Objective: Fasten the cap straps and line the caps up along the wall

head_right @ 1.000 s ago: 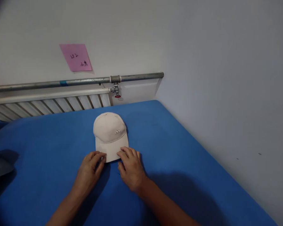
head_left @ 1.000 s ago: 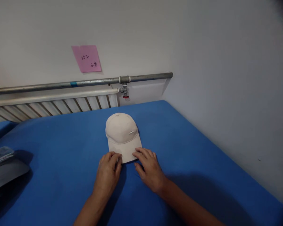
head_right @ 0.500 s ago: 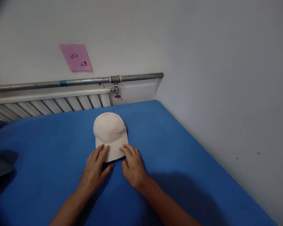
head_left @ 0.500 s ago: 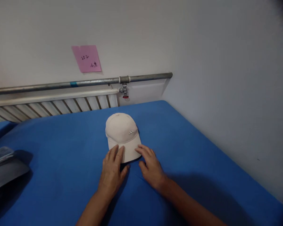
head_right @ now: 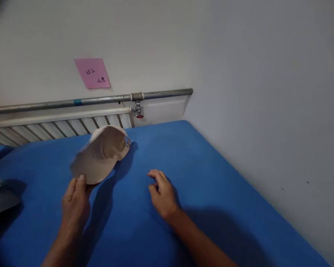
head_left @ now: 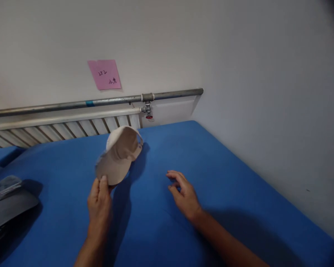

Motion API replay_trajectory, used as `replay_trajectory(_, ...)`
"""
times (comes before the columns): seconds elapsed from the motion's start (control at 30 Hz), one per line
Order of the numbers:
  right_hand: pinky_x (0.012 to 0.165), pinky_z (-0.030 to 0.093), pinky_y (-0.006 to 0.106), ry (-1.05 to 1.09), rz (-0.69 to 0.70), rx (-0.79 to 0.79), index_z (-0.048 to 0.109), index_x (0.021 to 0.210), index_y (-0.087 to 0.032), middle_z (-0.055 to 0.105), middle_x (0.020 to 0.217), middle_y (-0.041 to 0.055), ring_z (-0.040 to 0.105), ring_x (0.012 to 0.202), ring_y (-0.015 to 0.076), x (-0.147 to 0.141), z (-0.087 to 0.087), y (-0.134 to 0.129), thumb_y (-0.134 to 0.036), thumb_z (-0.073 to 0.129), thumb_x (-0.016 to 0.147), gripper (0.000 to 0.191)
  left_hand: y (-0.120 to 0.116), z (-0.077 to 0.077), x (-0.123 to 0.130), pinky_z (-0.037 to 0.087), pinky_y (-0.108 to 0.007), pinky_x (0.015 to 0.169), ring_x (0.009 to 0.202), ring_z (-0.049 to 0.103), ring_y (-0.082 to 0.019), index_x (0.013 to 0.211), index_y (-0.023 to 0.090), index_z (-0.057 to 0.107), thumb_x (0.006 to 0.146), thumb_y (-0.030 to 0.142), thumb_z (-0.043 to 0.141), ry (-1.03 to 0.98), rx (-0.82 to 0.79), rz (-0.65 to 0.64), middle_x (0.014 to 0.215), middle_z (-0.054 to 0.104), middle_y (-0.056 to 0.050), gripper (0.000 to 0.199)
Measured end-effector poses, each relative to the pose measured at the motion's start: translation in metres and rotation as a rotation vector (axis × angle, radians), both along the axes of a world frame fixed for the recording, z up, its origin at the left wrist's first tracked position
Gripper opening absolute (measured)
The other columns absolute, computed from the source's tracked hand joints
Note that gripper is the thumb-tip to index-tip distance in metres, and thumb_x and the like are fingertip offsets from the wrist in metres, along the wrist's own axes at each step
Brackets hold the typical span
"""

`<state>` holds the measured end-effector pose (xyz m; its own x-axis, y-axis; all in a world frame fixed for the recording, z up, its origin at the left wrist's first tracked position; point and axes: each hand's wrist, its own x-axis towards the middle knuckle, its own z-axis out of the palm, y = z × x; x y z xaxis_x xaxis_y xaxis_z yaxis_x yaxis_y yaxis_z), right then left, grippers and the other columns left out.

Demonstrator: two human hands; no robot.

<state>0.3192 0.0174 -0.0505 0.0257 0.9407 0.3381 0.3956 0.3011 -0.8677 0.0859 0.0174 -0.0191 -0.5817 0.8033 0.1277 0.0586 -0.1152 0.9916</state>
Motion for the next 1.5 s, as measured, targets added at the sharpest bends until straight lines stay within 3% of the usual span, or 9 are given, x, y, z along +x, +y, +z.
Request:
replay_trajectory(0.13,0.075,0.053,0.032,0.034,0.041,-0.043,0.063,0.101,-0.023,0.066,0.106,0.0063,0.065,0.088,0.017,-0.003,0.001,-0.002,-0.01,0.048,0.077,0.031,0.005,0.013,0.002,0.06,-0.026,0.071,0.078,0.068,-0.015,0.084,0.015,0.063,0.086,0.01,0.052,-0.69,-0.024,-0.078,0.085,0.071,-0.003,0.012)
replay_trajectory(0.27,0.066,0.053,0.029,0.169,0.082,-0.255,0.063,0.1,-0.022,0.066,0.078,0.002,0.063,0.07,0.0151,-0.005,0.008,-0.004,-0.02,0.054,0.081,0.021,0.006,0.007,0.016,0.061,-0.024,0.067,0.073,0.07,-0.015,0.084,0.011,0.064,0.08,-0.005,0.05,-0.884,-0.141,-0.142,0.077,0.073,-0.005,0.021)
replay_trajectory(0.37,0.062,0.05,0.028,0.287,0.138,-0.394,0.063,0.1,-0.02,0.067,0.079,0.0035,0.06,0.065,0.0138,-0.006,0.014,-0.004,-0.027,0.055,0.082,0.021,0.002,-0.001,0.031,0.062,-0.027,0.067,0.069,0.07,-0.015,0.083,0.011,0.066,0.073,-0.008,0.056,-0.891,-0.203,-0.195,0.074,0.073,-0.004,0.023)
replay_trajectory(0.57,0.058,0.047,0.027,0.468,0.227,-0.5,0.061,0.109,-0.017,0.068,0.085,0.0066,0.063,0.071,0.0164,-0.008,0.015,-0.003,-0.043,0.055,0.083,0.037,-0.008,-0.008,0.057,0.061,-0.03,0.069,0.07,0.071,-0.018,0.091,0.013,0.07,0.064,-0.006,0.066,-0.843,-0.268,-0.301,0.071,0.074,-0.003,0.034)
replay_trajectory(0.7,0.054,0.045,0.025,0.484,0.252,-0.462,0.063,0.094,-0.018,0.062,0.075,0.0013,0.057,0.061,0.0128,-0.01,0.014,-0.003,-0.042,0.057,0.082,0.027,-0.018,-0.008,0.07,0.06,-0.028,0.067,0.083,0.072,-0.024,0.102,0.013,0.07,0.055,0.004,0.08,-0.746,-0.259,-0.407,0.087,0.076,-0.009,0.049)
replay_trajectory(0.83,0.052,0.044,0.024,0.52,0.207,-0.457,0.061,0.09,-0.019,0.059,0.071,-0.0003,0.054,0.057,0.0124,-0.011,0.016,-0.004,-0.033,0.057,0.079,0.018,-0.022,-0.01,0.077,0.06,-0.028,0.068,0.086,0.071,-0.026,0.097,0.01,0.071,0.053,0.011,0.085,-0.669,-0.293,-0.478,0.094,0.075,-0.012,0.046)
replay_trajectory(1.03,0.054,0.042,0.025,0.398,0.121,-0.418,0.06,0.083,-0.021,0.058,0.07,-0.0012,0.051,0.06,0.0139,-0.006,0.017,-0.005,-0.026,0.052,0.076,0.012,-0.016,-0.01,0.058,0.058,-0.025,0.069,0.08,0.071,-0.02,0.106,0.013,0.067,0.066,0.019,0.08,-0.54,-0.363,-0.304,0.093,0.075,-0.01,0.042)
replay_trajectory(1.27,0.052,0.041,0.024,0.276,0.136,-0.373,0.058,0.082,-0.022,0.056,0.071,-0.0013,0.05,0.061,0.0133,-0.006,0.017,-0.008,-0.024,0.047,0.079,0.012,-0.011,-0.011,0.032,0.053,-0.021,0.058,0.067,0.068,-0.016,0.103,0.014,0.065,0.074,0.037,0.074,-0.39,-0.295,-0.341,0.084,0.074,-0.007,0.038)
replay_trajectory(1.5,0.052,0.04,0.023,0.163,0.133,-0.419,0.062,0.085,-0.021,0.054,0.064,-0.003,0.049,0.059,0.0128,-0.006,0.019,-0.007,-0.025,0.049,0.079,0.014,-0.008,-0.008,0.033,0.053,-0.025,0.056,0.063,0.069,-0.02,0.099,0.009,0.065,0.074,0.03,0.071,-0.399,-0.442,-0.326,0.076,0.073,-0.01,0.033)
